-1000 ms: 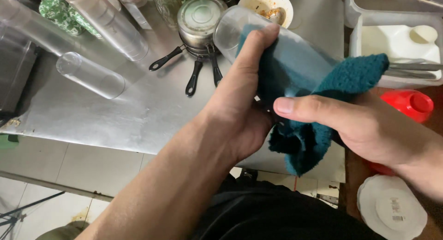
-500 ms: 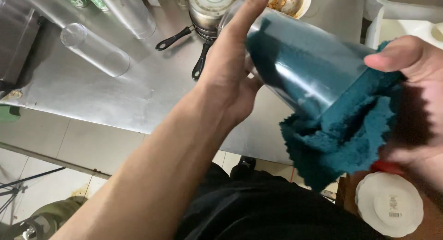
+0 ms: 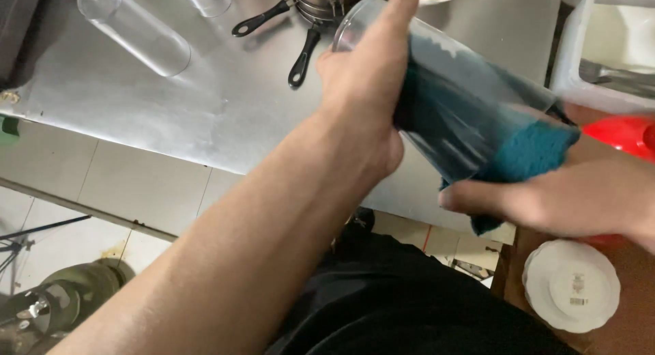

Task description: Wiping and polishing a clear glass cup with a green cloth at a counter.

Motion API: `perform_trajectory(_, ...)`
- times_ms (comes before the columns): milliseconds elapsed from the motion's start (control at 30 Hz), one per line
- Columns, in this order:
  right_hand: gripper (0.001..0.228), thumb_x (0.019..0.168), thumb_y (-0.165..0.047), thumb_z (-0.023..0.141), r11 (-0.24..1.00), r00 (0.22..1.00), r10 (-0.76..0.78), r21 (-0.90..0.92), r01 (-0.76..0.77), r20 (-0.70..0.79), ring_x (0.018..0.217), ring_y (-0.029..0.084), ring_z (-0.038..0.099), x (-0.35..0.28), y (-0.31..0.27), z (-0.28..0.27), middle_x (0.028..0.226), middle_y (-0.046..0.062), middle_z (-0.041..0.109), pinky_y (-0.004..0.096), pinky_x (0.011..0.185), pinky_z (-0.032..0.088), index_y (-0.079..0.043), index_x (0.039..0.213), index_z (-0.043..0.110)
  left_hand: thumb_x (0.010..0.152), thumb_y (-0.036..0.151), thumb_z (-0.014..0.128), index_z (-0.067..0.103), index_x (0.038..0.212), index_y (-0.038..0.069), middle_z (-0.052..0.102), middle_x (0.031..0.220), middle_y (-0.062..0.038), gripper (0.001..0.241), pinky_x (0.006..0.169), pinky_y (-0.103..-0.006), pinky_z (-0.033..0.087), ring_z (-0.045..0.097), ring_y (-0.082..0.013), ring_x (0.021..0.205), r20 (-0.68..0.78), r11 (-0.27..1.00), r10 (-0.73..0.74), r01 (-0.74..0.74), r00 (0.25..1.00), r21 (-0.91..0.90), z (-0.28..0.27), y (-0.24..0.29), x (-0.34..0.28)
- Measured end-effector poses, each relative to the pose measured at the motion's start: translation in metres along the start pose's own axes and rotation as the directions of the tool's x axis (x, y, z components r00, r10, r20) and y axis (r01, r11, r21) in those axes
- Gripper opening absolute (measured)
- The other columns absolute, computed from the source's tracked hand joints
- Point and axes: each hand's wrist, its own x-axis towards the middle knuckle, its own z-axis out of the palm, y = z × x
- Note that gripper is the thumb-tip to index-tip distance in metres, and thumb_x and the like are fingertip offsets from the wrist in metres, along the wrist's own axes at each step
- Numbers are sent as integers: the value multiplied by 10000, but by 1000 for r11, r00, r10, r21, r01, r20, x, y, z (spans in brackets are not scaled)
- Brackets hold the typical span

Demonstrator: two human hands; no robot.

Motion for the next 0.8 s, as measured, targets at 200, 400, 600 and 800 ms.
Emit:
perform_trajectory(200,564,863,-233,802,841,999,29,541,-17,-15,851,309,722,2,-50,30,996,189,746,493,760,629,70,1316,659,803,692,735,446,1485,-42,575,1291,-285,1043,918,-635,558,607,-423,1169,592,952,65,127,803,-277,-15,17,-4)
perform_trajectory(400,639,890,-342,753,852,956,-293,-455,260,-2,1058,375,650,19,-9,23,1169,232,703,473,866,519,-19,1404,552,742,556,786,524,1343,-93,708,1151,-235,922,837,-567,648,754,-363,1010,201,993,-5,29,980,-117,13,14,5)
perform_trajectory(600,687,855,-445,797,595,873,449,-665,-450,-189,1114,190,694,28,-63,60,1207,49,685,349,1001,541,-265,1459,523,776,709,716,482,1469,-59,611,1292,-319,1060,986,-576,532,657,-400,1159,417,982,-27,101,908,-157,-10,-4,13)
perform_trajectory(800,724,831,-235,842,936,974,-223,286,203,36,1033,234,671,37,-55,47,1116,120,647,354,774,605,61,1398,503,786,799,700,448,1479,31,548,1397,-245,1065,1019,-639,496,587,-406,1236,701,937,41,215,712,-274,-39,26,6)
